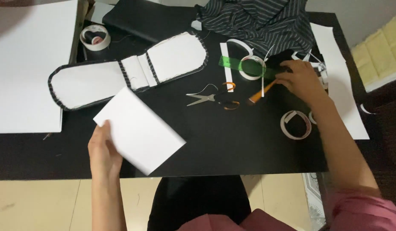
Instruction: Measuring, marking, and cutting paper templates to fit a leather or fabric component.
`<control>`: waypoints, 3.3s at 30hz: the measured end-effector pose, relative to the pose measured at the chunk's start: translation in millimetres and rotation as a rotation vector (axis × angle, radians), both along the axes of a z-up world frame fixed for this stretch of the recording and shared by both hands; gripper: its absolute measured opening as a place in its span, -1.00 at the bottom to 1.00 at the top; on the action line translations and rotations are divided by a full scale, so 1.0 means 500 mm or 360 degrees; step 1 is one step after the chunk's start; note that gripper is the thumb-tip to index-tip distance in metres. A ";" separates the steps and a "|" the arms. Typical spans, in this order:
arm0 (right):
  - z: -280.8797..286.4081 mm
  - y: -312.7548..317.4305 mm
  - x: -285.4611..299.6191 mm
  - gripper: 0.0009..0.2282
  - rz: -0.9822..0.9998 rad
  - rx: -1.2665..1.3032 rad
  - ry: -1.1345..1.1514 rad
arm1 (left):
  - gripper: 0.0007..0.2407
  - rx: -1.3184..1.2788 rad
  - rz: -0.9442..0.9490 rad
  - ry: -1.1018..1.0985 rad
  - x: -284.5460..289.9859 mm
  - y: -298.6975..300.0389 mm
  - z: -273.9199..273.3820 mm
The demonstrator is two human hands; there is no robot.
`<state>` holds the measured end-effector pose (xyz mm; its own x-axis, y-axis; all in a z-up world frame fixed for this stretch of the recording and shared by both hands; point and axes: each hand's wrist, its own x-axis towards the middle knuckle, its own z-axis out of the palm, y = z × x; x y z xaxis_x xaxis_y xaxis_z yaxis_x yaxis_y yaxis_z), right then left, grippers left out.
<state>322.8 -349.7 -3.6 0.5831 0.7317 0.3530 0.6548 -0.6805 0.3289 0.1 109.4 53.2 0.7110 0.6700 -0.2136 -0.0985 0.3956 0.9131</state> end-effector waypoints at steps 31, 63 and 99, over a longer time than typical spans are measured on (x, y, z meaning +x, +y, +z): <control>0.060 0.233 -0.177 -0.63 -0.0233 0.0327 0.1160 | -0.74 0.0781 -0.0088 -0.0616 0.348 -0.094 -0.003; -0.042 0.362 -0.108 -0.64 0.0290 0.2724 0.3049 | -0.81 0.0930 -0.0558 -0.0253 0.353 -0.111 -0.025; -0.008 0.437 -0.223 -0.62 0.0279 0.1559 0.2188 | -0.76 0.0923 0.0182 -0.0467 0.357 -0.071 -0.038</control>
<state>211.2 -131.1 -7.4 0.7631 0.6460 0.0182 0.1609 -0.1626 -0.9735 178.4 74.1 34.2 0.6023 0.6928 0.3965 -0.3881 -0.1799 0.9039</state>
